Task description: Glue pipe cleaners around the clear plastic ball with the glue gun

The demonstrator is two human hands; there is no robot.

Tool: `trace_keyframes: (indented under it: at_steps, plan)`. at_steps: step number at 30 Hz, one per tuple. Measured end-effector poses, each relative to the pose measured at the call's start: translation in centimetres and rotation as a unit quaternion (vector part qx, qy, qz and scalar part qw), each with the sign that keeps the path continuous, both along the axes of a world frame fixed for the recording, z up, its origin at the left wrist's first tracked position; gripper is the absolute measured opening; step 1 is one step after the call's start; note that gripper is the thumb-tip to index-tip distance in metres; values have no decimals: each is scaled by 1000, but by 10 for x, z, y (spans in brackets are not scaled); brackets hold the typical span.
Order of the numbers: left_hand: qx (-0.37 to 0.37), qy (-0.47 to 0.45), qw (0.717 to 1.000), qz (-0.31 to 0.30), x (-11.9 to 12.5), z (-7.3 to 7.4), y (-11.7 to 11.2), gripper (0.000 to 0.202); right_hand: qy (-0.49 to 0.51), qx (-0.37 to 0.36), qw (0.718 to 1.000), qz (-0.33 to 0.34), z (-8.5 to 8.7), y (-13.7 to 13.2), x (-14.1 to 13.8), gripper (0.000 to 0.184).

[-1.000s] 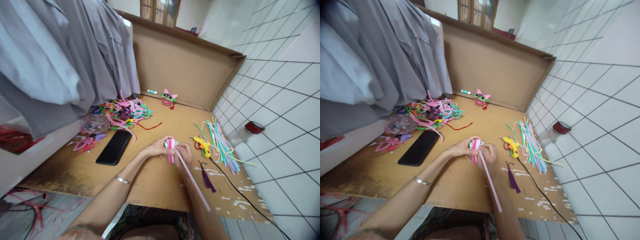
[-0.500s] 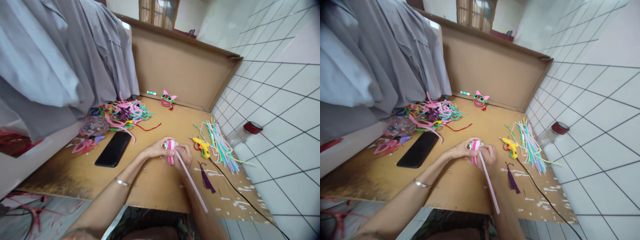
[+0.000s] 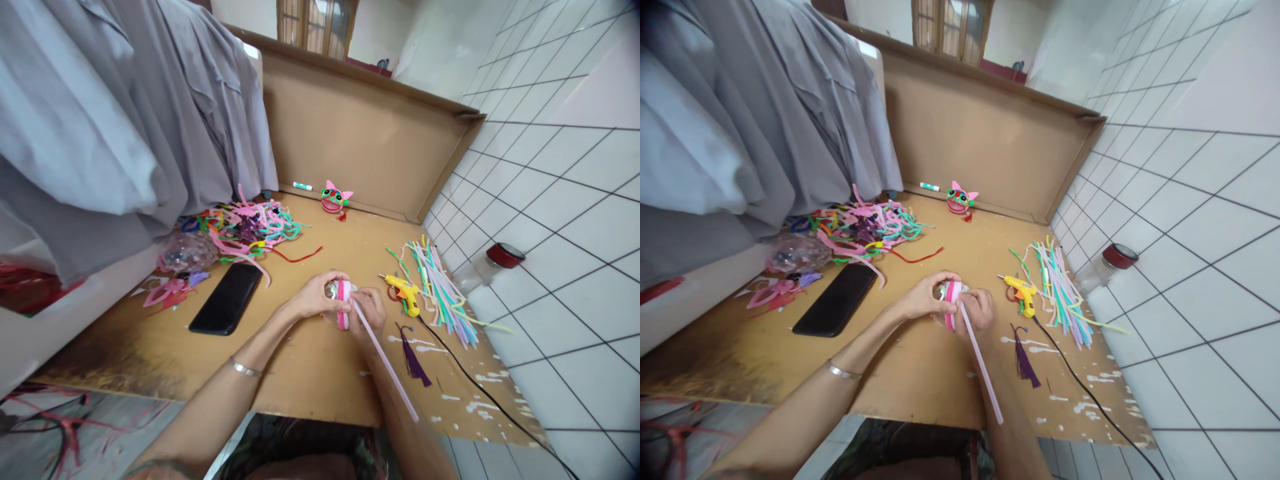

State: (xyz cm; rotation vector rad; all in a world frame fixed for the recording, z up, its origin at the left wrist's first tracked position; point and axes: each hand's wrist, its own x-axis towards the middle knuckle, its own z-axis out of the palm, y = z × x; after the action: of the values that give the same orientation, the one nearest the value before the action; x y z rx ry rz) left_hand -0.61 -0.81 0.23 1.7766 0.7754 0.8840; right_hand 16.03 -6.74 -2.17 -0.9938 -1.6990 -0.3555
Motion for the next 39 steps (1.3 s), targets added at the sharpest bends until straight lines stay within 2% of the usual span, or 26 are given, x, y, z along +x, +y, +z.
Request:
trace_keyframes:
  at_steps: [8, 17, 22, 24, 31, 39]
  plan:
    - [36, -7, 999, -27, 0, 0, 1, 56, 5, 12, 1000, 16, -1, 2, 0, 13]
    - [36, -9, 998, -44, -1, 2, 1, 49, -1, 1, 1000, 15, 0, 0, 2, 13]
    - [-15, -20, 1000, -13, 1, -3, 0, 71, -5, -9, 1000, 12, -1, 1, 4, 14]
    - [-18, -6, 1000, -4, 1, -3, 0, 75, -4, -9, 1000, 9, -2, 1, 4, 14]
    - [18, 22, 999, -18, 0, 5, -1, 59, 13, -4, 1000, 13, -1, 1, 1, 12]
    - [39, 14, 999, -27, -1, 3, 0, 54, 8, -7, 1000, -3, -1, 0, 1, 11]
